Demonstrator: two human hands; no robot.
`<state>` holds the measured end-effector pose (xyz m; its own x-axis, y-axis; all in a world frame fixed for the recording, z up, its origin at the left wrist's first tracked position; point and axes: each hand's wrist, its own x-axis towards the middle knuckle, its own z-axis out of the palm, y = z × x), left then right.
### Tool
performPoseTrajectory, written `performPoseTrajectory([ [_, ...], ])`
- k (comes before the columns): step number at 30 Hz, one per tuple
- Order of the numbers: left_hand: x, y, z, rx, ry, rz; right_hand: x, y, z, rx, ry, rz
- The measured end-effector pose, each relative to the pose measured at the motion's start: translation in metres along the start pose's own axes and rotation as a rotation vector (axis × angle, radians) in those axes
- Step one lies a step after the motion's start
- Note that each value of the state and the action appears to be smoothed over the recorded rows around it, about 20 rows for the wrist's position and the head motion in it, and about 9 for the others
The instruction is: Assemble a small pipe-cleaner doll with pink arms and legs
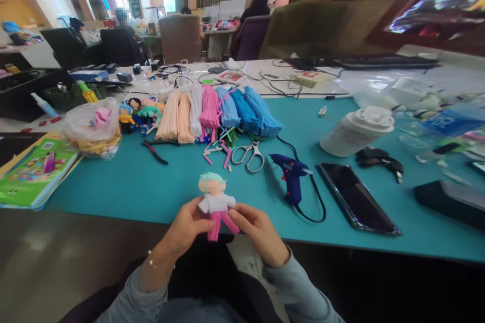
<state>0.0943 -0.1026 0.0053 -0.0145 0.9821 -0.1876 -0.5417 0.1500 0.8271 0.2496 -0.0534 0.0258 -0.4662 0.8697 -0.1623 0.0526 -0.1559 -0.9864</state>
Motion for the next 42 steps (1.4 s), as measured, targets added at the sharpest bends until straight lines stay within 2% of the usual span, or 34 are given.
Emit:
performPoseTrajectory([
  [3,-0.001,0.0,0.001,0.004,-0.024,-0.005,0.003,0.007,0.006,0.05,0.026,0.01],
  [11,-0.006,-0.012,0.002,-0.15,0.079,-0.107,0.001,0.011,0.008,0.179,0.139,0.014],
  [18,-0.008,-0.009,0.007,-0.094,0.076,-0.128,-0.002,0.011,0.011,0.254,0.127,0.016],
  [26,-0.01,-0.006,0.011,-0.03,0.128,-0.125,-0.005,0.01,0.013,0.279,0.098,-0.005],
  [34,-0.012,-0.005,0.006,-0.024,0.043,-0.08,-0.008,0.004,0.011,0.226,0.108,-0.017],
  [37,-0.012,-0.004,0.002,-0.047,0.065,-0.003,-0.009,0.004,0.008,0.073,0.158,-0.142],
  [42,-0.014,0.001,0.0,-0.055,0.268,0.071,-0.011,0.003,0.0,-0.453,0.364,-0.612],
])
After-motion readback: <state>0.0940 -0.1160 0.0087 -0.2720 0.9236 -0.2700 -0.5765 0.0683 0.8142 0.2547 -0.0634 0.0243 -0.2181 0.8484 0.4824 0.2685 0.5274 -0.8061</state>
